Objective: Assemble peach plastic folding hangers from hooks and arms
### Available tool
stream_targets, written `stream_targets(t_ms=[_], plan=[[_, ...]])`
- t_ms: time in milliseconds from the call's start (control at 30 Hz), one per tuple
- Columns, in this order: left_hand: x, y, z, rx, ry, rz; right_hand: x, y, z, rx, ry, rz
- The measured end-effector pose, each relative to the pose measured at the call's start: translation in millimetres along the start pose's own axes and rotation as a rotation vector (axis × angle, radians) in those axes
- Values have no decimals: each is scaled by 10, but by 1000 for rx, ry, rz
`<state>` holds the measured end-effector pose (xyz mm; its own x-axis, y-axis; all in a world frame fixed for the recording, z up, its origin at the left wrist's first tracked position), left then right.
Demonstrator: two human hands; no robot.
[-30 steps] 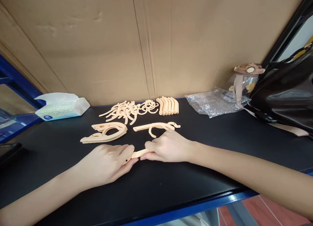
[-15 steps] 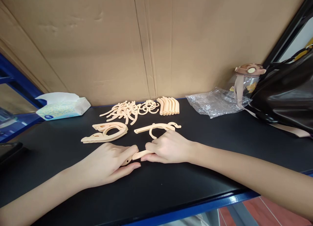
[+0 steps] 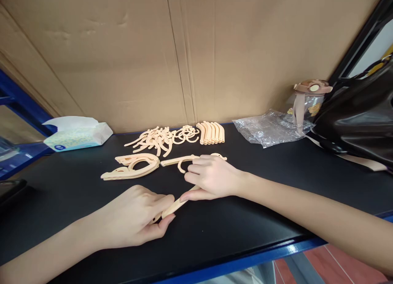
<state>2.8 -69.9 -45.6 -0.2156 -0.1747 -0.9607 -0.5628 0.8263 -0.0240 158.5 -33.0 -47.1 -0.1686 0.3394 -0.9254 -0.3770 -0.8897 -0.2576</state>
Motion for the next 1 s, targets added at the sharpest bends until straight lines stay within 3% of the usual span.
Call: stream_targets(t_ms=[133,433,833,1000], plan=[[23,-13,1,9,-8,5,-28,-44,5,31,-30,-21],[10,-27,2,12,-1,10,19,-228,-24,320,6,75],[-32,-10,-8,64,-52,-25,73,-237,-4,329,81,146],[-102,-56,-24,160,-85,-28,82,-239,-11,335,74,154]])
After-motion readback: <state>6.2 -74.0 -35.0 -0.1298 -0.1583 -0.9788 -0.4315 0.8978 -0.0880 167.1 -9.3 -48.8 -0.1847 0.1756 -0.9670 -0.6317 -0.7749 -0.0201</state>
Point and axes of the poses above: each hand's wrist, its own z-axis towards the middle knuckle, its own x-axis out of the palm, y = z × x, the point moved 4 cm from there along z, towards the middle knuckle, and after that the axes turned 14 degrees about y, right-handed, at the moved point
